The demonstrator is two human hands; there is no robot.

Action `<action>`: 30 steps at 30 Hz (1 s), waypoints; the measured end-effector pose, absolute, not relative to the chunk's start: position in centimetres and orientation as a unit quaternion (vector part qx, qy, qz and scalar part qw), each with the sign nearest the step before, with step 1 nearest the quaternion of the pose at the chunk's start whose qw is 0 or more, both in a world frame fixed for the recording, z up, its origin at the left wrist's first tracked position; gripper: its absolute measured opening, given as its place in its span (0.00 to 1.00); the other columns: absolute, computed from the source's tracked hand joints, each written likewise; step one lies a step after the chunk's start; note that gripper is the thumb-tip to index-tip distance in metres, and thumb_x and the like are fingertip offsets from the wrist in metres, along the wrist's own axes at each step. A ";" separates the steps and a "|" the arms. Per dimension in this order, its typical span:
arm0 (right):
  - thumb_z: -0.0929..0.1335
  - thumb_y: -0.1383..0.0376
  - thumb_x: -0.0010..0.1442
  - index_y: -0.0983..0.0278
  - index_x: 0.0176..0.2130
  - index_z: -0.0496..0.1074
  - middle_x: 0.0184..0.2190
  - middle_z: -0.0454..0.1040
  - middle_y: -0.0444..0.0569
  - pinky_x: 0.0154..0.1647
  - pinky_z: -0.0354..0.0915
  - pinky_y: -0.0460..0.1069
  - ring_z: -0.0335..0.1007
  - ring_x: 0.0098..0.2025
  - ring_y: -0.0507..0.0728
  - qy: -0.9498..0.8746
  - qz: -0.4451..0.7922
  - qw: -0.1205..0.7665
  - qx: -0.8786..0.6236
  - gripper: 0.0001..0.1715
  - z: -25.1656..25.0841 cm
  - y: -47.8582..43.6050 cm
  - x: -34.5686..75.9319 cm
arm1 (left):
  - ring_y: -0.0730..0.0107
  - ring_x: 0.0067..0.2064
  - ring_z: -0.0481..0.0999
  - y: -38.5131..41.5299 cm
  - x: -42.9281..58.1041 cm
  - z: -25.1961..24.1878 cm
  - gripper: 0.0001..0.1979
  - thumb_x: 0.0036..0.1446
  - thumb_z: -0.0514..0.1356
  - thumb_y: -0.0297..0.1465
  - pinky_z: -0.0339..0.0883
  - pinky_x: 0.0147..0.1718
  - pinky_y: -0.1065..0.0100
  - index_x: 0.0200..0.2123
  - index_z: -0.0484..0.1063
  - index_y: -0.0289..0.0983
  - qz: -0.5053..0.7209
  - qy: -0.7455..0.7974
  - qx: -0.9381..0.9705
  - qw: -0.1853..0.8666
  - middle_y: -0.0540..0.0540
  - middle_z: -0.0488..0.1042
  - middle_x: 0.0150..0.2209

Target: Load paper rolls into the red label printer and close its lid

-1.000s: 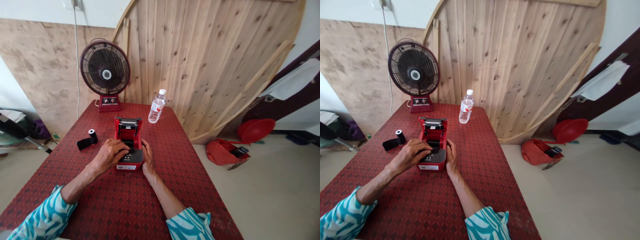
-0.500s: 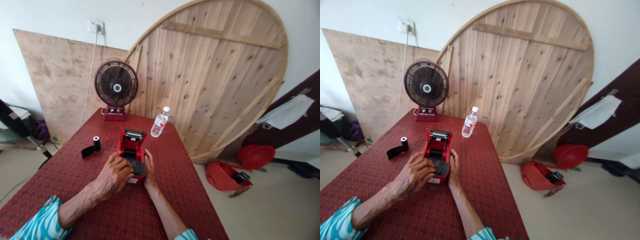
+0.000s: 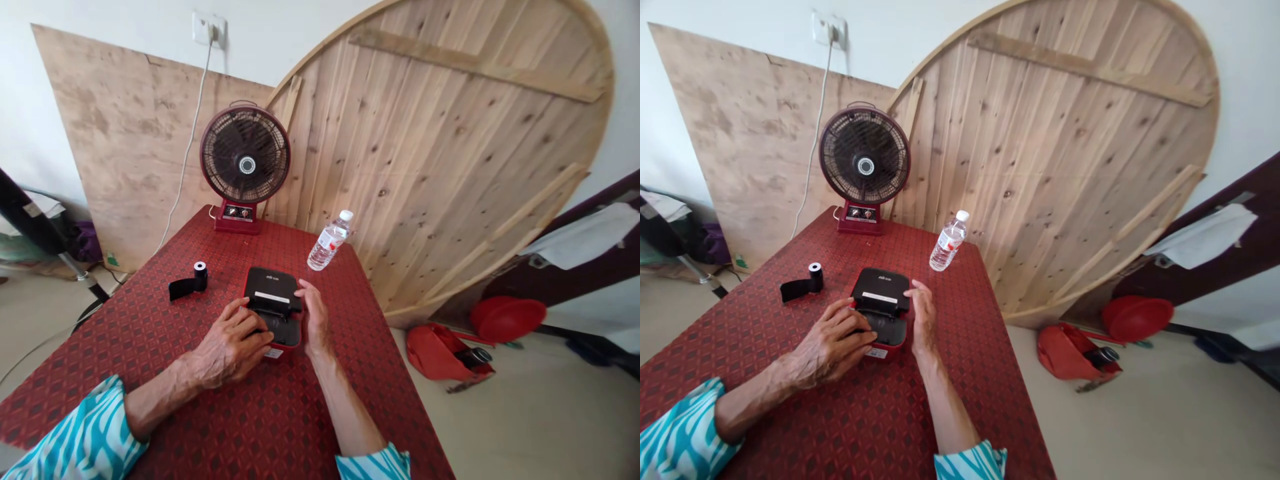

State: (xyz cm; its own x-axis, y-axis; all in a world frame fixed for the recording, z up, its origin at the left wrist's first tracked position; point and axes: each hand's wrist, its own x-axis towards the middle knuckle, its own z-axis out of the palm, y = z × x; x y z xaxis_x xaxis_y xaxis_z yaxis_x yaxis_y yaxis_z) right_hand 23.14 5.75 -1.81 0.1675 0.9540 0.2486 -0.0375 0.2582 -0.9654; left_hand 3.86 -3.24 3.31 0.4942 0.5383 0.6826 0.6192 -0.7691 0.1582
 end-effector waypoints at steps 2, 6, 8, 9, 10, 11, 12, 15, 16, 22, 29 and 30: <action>0.69 0.52 0.54 0.61 0.32 0.75 0.55 0.70 0.49 0.62 0.53 0.57 0.63 0.59 0.61 -0.486 0.418 0.612 -0.463 0.15 -2.0 4.3 23.0 | 0.67 0.40 0.76 -3.2 3.8 3.4 0.07 0.62 0.58 0.28 0.56 0.60 0.53 0.42 0.74 0.39 -0.375 -0.333 -0.864 0.050 0.48 0.79 0.36; 0.70 0.54 0.53 0.61 0.35 0.75 0.55 0.69 0.49 0.63 0.53 0.59 0.62 0.60 0.61 -0.458 0.448 0.627 -0.443 0.13 -2.2 3.7 22.4 | 0.67 0.41 0.75 -2.6 3.1 3.3 0.08 0.63 0.56 0.29 0.59 0.58 0.54 0.43 0.73 0.39 -0.412 -0.343 -0.843 0.029 0.47 0.78 0.37; 0.70 0.55 0.53 0.60 0.37 0.75 0.55 0.69 0.49 0.64 0.53 0.59 0.62 0.60 0.61 -0.454 0.454 0.630 -0.437 0.14 -2.2 3.9 22.3 | 0.64 0.44 0.75 -2.1 2.4 3.1 0.09 0.64 0.56 0.31 0.61 0.56 0.54 0.46 0.72 0.37 -0.429 -0.387 -0.815 0.043 0.44 0.77 0.41; 0.70 0.55 0.53 0.59 0.39 0.75 0.55 0.70 0.49 0.64 0.53 0.60 0.62 0.60 0.61 -0.452 0.457 0.630 -0.436 0.15 -2.2 4.0 22.2 | 0.62 0.45 0.74 -1.8 2.0 2.9 0.10 0.64 0.55 0.32 0.61 0.55 0.54 0.47 0.71 0.37 -0.426 -0.410 -0.804 0.056 0.42 0.77 0.42; 0.70 0.56 0.53 0.59 0.42 0.75 0.54 0.70 0.49 0.64 0.54 0.60 0.62 0.60 0.61 -0.451 0.460 0.629 -0.435 0.16 -2.2 4.0 22.2 | 0.61 0.46 0.74 -1.6 1.6 2.8 0.11 0.64 0.56 0.33 0.62 0.54 0.54 0.47 0.71 0.36 -0.416 -0.429 -0.799 0.067 0.42 0.76 0.43; 0.69 0.56 0.54 0.58 0.43 0.74 0.54 0.71 0.49 0.64 0.55 0.60 0.63 0.59 0.61 -0.452 0.462 0.628 -0.434 0.17 -2.2 4.0 22.2 | 0.60 0.46 0.74 -1.4 1.3 2.7 0.12 0.64 0.56 0.33 0.62 0.53 0.54 0.47 0.72 0.37 -0.404 -0.441 -0.798 0.074 0.41 0.76 0.44; 0.69 0.56 0.54 0.58 0.45 0.74 0.53 0.72 0.48 0.63 0.56 0.60 0.64 0.59 0.60 -0.454 0.462 0.626 -0.434 0.18 -2.3 4.0 22.2 | 0.60 0.47 0.73 -1.3 1.1 2.6 0.11 0.64 0.56 0.34 0.61 0.53 0.53 0.47 0.72 0.37 -0.391 -0.446 -0.801 0.077 0.41 0.76 0.44; 0.68 0.57 0.56 0.57 0.48 0.72 0.53 0.72 0.47 0.62 0.59 0.59 0.65 0.58 0.60 -0.459 0.464 0.623 -0.432 0.19 -2.3 3.8 22.2 | 0.60 0.47 0.73 -1.2 0.8 2.4 0.12 0.65 0.53 0.32 0.60 0.54 0.53 0.46 0.74 0.38 -0.374 -0.447 -0.809 0.075 0.42 0.77 0.44; 0.68 0.57 0.56 0.57 0.48 0.72 0.54 0.72 0.47 0.62 0.59 0.59 0.65 0.58 0.59 -0.461 0.463 0.622 -0.432 0.19 -2.3 3.8 22.2 | 0.61 0.47 0.73 -1.2 0.8 2.4 0.12 0.66 0.52 0.31 0.60 0.54 0.54 0.46 0.74 0.38 -0.373 -0.444 -0.811 0.075 0.42 0.77 0.44; 0.67 0.56 0.58 0.57 0.50 0.71 0.56 0.70 0.48 0.64 0.57 0.59 0.64 0.60 0.59 -0.466 0.457 0.624 -0.430 0.20 -2.8 3.6 22.2 | 0.62 0.46 0.74 -1.1 0.8 2.1 0.13 0.66 0.51 0.28 0.60 0.54 0.54 0.47 0.74 0.36 -0.386 -0.426 -0.815 0.076 0.42 0.77 0.43; 0.62 0.49 0.61 0.57 0.57 0.67 0.56 0.72 0.48 0.58 0.63 0.58 0.67 0.58 0.61 -0.463 0.437 0.626 -0.450 0.29 -5.2 3.7 21.8 | 0.61 0.48 0.74 -1.0 0.7 1.3 0.14 0.65 0.52 0.30 0.61 0.55 0.53 0.46 0.76 0.38 -0.430 -0.443 -0.786 -0.024 0.41 0.76 0.45; 0.62 0.48 0.61 0.56 0.58 0.66 0.56 0.72 0.48 0.58 0.63 0.58 0.67 0.58 0.61 -0.466 0.437 0.624 -0.449 0.30 -5.6 3.7 21.8 | 0.61 0.48 0.74 -1.0 0.7 1.2 0.14 0.65 0.52 0.31 0.63 0.53 0.55 0.46 0.76 0.39 -0.442 -0.453 -0.772 -0.067 0.41 0.76 0.46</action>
